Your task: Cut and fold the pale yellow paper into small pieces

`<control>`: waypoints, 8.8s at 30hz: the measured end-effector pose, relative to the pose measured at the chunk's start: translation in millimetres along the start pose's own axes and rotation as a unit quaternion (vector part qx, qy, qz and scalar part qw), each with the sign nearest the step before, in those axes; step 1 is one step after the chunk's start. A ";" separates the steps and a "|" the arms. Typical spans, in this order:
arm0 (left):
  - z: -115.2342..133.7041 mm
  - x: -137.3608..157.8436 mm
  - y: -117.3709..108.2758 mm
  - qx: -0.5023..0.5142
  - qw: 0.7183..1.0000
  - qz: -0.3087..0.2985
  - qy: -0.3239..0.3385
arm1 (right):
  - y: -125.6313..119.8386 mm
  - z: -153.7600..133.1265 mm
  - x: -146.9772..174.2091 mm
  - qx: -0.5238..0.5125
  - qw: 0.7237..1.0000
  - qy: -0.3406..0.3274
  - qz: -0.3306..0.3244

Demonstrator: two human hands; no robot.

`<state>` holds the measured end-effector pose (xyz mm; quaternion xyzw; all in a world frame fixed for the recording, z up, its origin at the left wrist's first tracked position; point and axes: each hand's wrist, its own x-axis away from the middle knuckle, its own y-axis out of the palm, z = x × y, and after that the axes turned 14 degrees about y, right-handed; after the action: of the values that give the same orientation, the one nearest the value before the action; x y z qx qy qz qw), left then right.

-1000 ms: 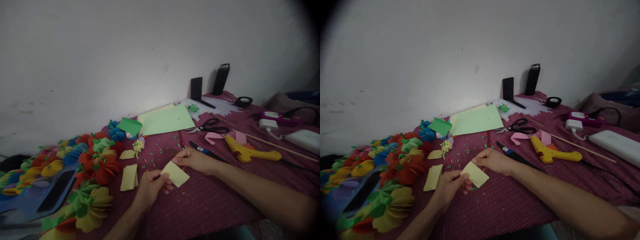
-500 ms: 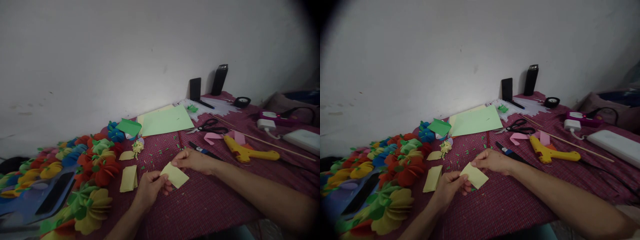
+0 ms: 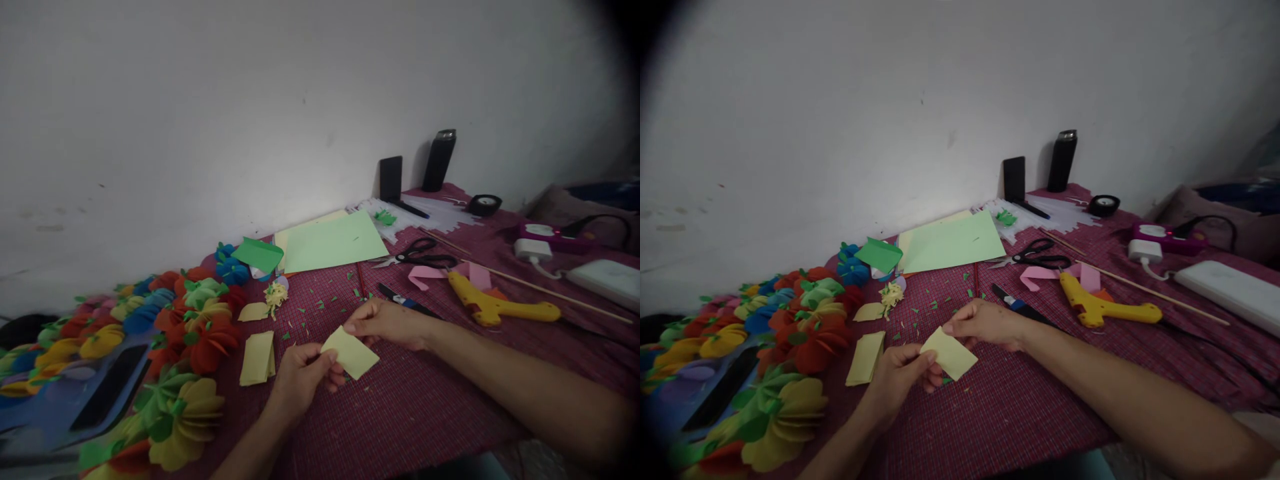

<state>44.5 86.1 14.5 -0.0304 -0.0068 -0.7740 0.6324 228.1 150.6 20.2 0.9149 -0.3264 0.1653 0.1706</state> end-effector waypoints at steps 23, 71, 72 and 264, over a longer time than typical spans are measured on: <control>-7.1 -1.1 -2.6 -0.057 0.998 0.014 0.029 | 6.4 -0.1 -3.8 0.094 0.984 -0.058 0.141; -8.4 -3.8 8.1 0.002 1.000 0.012 -0.024 | 6.6 11.3 -11.0 0.172 0.971 -0.042 0.163; -8.3 -3.7 7.8 0.003 1.000 0.013 -0.019 | 6.4 10.6 -10.2 0.169 0.972 -0.043 0.157; 5.7 -6.2 -20.9 -0.232 0.934 0.119 0.243 | 7.2 10.8 9.8 0.065 0.981 0.020 0.184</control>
<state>25.5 96.6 20.4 0.0121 0.3307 -0.6570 0.6774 232.6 135.4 16.1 0.8446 -0.4746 0.2330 0.0841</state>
